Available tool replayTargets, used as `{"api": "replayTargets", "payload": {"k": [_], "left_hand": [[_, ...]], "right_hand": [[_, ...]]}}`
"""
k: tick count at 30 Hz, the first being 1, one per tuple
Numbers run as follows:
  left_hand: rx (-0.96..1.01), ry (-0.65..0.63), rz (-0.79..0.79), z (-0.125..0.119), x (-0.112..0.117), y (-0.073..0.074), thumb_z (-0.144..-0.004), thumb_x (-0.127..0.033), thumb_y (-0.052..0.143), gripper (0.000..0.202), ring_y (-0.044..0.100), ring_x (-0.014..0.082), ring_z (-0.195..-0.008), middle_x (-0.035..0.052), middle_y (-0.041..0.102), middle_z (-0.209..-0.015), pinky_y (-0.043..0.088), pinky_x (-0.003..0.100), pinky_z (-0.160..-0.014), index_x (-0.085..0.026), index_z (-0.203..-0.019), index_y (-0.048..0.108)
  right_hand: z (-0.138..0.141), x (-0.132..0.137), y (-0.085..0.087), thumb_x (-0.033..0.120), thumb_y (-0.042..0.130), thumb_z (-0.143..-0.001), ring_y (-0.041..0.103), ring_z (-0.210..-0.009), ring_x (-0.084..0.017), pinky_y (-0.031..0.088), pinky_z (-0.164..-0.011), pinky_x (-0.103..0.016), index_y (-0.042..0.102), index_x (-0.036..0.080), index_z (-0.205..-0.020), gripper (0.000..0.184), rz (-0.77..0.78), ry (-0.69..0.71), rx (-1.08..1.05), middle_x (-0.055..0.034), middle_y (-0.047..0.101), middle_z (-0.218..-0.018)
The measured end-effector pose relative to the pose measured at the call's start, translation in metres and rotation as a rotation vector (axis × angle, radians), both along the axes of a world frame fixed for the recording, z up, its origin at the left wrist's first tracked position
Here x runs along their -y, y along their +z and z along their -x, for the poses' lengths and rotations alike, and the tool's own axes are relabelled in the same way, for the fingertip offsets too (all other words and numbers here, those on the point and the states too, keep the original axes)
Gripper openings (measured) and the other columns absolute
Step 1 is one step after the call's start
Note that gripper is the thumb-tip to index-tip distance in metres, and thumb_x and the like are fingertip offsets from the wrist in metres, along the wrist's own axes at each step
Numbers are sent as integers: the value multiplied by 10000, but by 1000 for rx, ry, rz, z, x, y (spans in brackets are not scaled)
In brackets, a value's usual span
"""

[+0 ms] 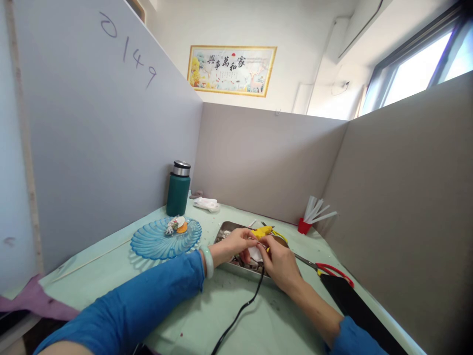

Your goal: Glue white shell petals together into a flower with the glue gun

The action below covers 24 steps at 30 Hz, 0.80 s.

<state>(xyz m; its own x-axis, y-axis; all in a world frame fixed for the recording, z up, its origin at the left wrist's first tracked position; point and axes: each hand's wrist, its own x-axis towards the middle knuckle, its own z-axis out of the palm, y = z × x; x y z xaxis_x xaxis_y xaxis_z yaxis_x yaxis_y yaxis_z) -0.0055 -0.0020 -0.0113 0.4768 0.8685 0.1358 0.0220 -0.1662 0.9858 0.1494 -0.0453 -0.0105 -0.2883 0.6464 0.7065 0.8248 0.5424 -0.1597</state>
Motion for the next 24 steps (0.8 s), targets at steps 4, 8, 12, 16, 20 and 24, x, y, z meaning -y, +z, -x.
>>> {"api": "replayTargets", "payload": {"k": [4, 8, 12, 16, 20, 24], "left_hand": [[4, 22, 13, 0, 2, 3, -678, -445, 593, 433, 501, 114, -346, -50, 485, -401, 390, 189, -365, -123, -952, 500], [5, 5, 8, 0, 3, 3, -678, -448, 592, 411, 506, 114, -354, -47, 498, -428, 394, 194, -360, -134, -929, 505], [12, -18, -21, 1, 5, 5, -684, -464, 583, 390, 509, 105, -364, -40, 506, -454, 399, 191, -367, -133, -882, 524], [8, -20, -29, 2, 5, 4, -685, -470, 581, 409, 498, 99, -349, -42, 502, -443, 393, 187, -367, -126, -900, 527], [6, -19, -28, 2, 4, 3, -683, -470, 579, 426, 486, 108, -332, -45, 485, -398, 390, 192, -360, -120, -919, 521], [6, -25, -28, 2, 4, 4, -678, -464, 587, 412, 478, 103, -327, -45, 481, -386, 390, 189, -366, -121, -899, 525]], "right_hand": [[0, 0, 1, 326, 378, -864, 561, -656, -138, 358, -572, -215, 552, 192, -895, 223, -15, 0, -15, -30, 624, -761], [0, 0, 1, 327, 381, -862, 563, -667, -138, 363, -579, -215, 553, 195, -892, 219, -8, -8, -7, -27, 622, -762], [-1, -1, 0, 318, 378, -862, 560, -678, -142, 367, -598, -218, 557, 195, -894, 220, -17, 0, -3, -30, 617, -758], [-1, 0, 1, 316, 373, -865, 551, -662, -140, 359, -583, -216, 551, 194, -887, 217, -4, 7, -4, -29, 614, -752], [0, 1, 2, 318, 379, -866, 548, -669, -140, 356, -589, -216, 543, 198, -881, 204, 8, 21, -1, -22, 611, -749], [0, 2, 3, 314, 367, -869, 550, -658, -140, 355, -578, -218, 545, 194, -876, 215, 3, 38, 5, -26, 611, -745]]}}
